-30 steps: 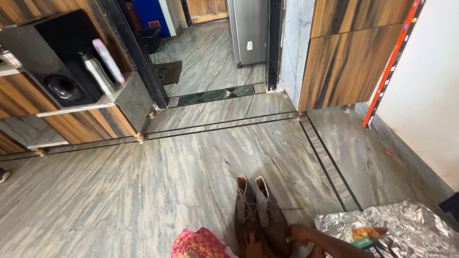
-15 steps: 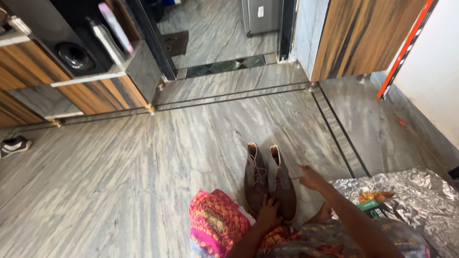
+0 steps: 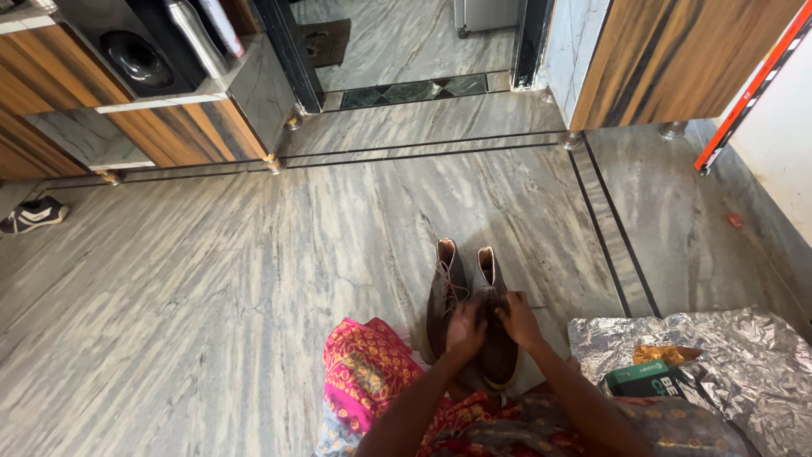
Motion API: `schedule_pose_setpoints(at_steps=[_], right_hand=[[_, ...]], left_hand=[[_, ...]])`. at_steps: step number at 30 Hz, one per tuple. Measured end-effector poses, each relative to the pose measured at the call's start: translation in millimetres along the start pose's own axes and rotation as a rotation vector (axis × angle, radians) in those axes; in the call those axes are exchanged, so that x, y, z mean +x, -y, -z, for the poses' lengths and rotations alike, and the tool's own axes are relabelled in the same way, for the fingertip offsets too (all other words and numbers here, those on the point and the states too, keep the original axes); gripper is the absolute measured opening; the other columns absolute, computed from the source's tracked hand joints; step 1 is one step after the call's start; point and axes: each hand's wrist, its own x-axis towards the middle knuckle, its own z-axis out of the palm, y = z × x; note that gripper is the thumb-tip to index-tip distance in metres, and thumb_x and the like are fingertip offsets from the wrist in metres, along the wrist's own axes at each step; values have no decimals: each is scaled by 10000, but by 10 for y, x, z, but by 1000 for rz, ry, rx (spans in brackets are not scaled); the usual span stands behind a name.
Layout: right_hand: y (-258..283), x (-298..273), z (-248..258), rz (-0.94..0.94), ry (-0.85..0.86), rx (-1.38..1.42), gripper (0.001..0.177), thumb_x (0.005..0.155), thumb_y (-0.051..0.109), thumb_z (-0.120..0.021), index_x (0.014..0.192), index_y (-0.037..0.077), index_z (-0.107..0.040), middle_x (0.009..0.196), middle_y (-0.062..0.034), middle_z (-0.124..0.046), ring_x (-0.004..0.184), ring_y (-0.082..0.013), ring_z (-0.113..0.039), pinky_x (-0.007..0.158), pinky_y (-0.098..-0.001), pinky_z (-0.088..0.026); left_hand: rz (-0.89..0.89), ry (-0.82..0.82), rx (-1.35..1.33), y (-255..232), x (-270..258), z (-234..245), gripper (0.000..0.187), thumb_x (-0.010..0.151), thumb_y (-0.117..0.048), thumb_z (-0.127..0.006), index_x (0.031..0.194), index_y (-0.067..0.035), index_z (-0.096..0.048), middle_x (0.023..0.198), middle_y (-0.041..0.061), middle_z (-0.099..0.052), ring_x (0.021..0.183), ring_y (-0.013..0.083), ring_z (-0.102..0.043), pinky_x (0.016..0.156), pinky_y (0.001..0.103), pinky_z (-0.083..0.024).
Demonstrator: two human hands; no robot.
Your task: The person sits on the floor and laces a pair of brown leather shoes. They thread the laces through the eyelets of one shoe, then the other, and tie the laces on both shoes.
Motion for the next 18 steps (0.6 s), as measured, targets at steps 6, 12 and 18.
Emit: schedule_pose_setpoints(at_steps=[6, 12, 18], right_hand=[[28, 197, -108, 92, -116, 92, 266, 890, 37, -659, 1137, 24, -561, 1199, -228, -576, 1050, -497, -571, 840, -544, -478], [129, 236, 6, 62, -94, 6, 158, 849, 6, -647, 1001, 37, -617, 1052, -177, -639, 937, -421, -637, 792, -508, -498], [261, 211, 227, 105, -99, 50, 81, 837, 54, -701, 908, 51, -662, 989, -126, -699, 837, -388, -673, 711, -466, -520]], left_hand=[[-21, -89, 9, -120, 624, -58, 302, 847, -39, -651, 1141, -104, -627, 1151, 171, -641, 1040, 420, -637, 875, 494, -526], [51, 3, 139, -29, 765, -129, 143, 887, -80, -671, 1025, -113, -649, 1106, 134, -657, 1003, 380, -664, 850, 479, -531], [249, -233, -255, 30, 656, -261, 93, 869, -71, -725, 940, -90, -668, 939, 111, -722, 842, 280, -709, 763, 401, -559]])
